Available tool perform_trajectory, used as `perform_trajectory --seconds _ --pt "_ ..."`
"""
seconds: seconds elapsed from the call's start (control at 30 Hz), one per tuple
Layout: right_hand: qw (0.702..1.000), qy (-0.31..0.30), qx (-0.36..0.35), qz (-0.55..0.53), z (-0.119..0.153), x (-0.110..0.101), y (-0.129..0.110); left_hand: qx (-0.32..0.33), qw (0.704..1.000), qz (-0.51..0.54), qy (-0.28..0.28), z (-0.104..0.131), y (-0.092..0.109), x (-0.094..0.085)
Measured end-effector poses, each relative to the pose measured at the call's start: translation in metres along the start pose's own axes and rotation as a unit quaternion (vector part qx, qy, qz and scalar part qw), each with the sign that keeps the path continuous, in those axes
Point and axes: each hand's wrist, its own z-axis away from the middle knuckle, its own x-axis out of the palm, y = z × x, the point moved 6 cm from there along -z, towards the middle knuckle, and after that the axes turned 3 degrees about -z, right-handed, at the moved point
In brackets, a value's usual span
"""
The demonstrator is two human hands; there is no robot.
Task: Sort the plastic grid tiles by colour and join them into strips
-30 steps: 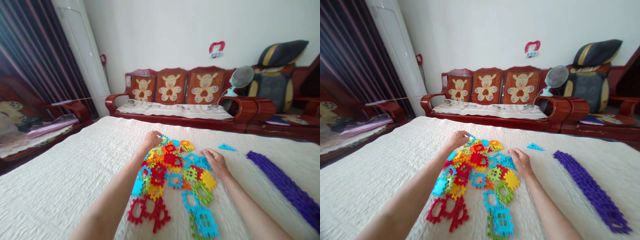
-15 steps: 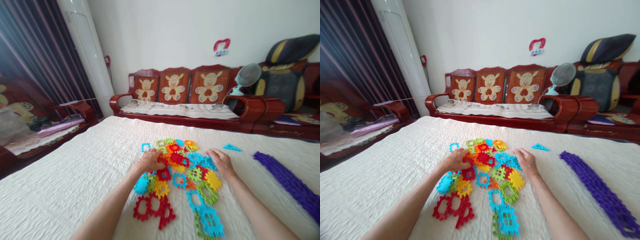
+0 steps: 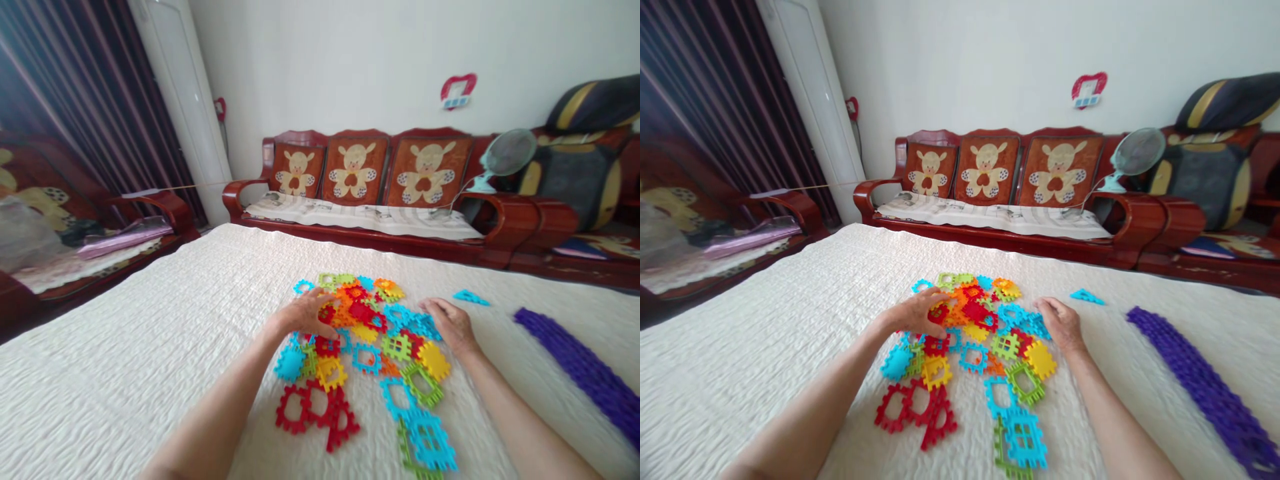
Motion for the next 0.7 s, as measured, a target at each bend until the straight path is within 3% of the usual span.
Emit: perform_trajectory --seconds 0.3,0.5,0.7 --pt "0.998 0.009 0.029 -0.057 0.004 0.000 0.007 0.032 0.999 -0.013 0.040 -0.003 0.007 -0.002" --pt "0.994 -0.023 0.052 -0.091 0.042 -0.008 -0.008 0.035 0.998 -0.005 0.061 -0.002 0.005 -0.004" --pt "0.994 -0.003 0.031 -0.104 0.068 -0.008 -0.018 0.054 0.995 0.010 0.086 -0.006 0.007 -0.003"
